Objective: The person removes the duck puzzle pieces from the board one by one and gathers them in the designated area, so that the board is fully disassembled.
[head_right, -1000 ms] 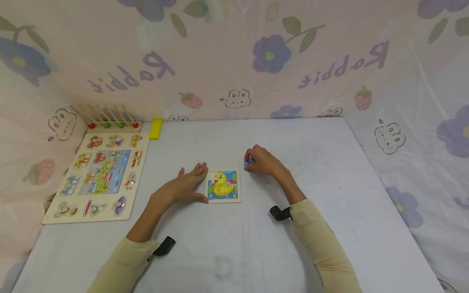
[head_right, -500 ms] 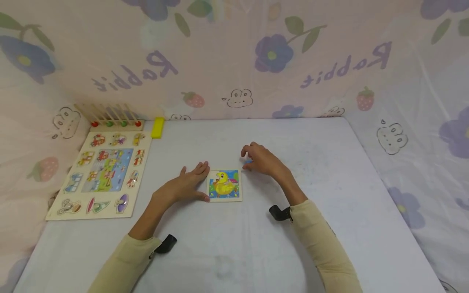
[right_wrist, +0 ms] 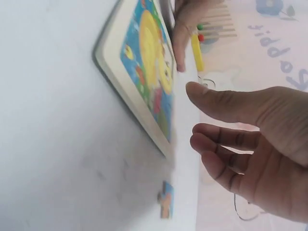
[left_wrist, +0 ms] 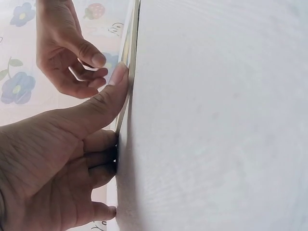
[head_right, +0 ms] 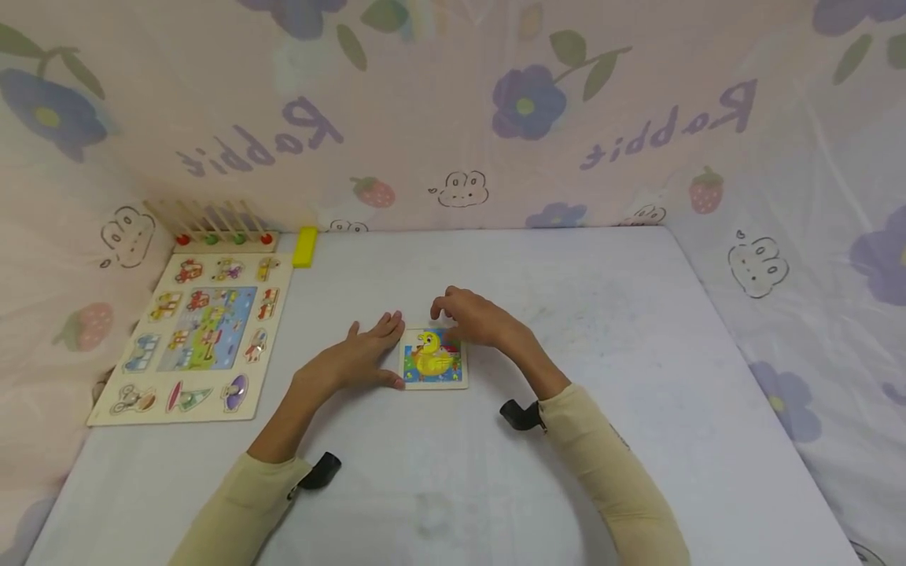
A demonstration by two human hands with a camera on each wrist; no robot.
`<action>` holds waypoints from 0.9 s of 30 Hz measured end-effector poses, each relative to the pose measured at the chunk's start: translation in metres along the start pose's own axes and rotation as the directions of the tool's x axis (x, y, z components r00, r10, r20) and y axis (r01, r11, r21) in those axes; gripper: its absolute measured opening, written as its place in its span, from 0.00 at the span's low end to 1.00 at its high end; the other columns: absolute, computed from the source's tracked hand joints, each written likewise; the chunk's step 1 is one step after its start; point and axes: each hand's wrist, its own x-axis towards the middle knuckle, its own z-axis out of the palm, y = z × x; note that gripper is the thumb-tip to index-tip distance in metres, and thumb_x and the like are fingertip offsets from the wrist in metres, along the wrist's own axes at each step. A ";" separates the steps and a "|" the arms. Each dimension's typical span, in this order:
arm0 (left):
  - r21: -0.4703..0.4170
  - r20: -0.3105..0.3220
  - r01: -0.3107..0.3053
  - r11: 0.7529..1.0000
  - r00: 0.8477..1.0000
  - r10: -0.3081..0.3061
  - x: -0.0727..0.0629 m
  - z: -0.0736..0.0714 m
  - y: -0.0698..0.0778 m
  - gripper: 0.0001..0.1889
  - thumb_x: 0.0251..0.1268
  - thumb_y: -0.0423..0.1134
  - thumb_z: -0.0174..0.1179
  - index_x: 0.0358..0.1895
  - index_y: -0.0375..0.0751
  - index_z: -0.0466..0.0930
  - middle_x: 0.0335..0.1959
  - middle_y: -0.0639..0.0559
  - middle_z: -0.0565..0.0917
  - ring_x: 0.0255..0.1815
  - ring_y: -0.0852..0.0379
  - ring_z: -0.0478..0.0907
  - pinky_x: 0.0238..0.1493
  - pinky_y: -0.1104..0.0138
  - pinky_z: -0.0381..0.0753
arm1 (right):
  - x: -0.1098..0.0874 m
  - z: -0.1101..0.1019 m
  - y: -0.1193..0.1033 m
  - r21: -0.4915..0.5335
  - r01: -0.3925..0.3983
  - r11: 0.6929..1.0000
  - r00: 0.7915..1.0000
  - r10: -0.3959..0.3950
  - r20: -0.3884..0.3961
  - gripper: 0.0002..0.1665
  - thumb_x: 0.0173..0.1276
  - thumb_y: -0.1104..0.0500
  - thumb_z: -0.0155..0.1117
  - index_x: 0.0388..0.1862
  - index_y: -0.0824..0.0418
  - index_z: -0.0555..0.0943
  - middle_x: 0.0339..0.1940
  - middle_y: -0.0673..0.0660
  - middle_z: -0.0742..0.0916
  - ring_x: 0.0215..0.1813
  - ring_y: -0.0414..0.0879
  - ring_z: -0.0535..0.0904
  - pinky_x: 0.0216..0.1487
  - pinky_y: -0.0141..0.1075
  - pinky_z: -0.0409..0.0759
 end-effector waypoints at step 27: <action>-0.021 -0.003 0.002 1.000 1.000 -0.002 -0.002 0.001 0.001 0.56 0.62 0.58 0.72 0.85 0.39 0.48 0.89 0.47 0.43 0.91 0.48 0.39 0.87 0.37 0.37 | 0.029 0.015 -0.013 -0.209 0.101 0.973 0.984 -0.067 0.163 0.19 0.62 0.65 0.79 0.50 0.55 0.84 0.48 0.55 0.82 0.49 0.49 0.77 0.64 0.44 0.83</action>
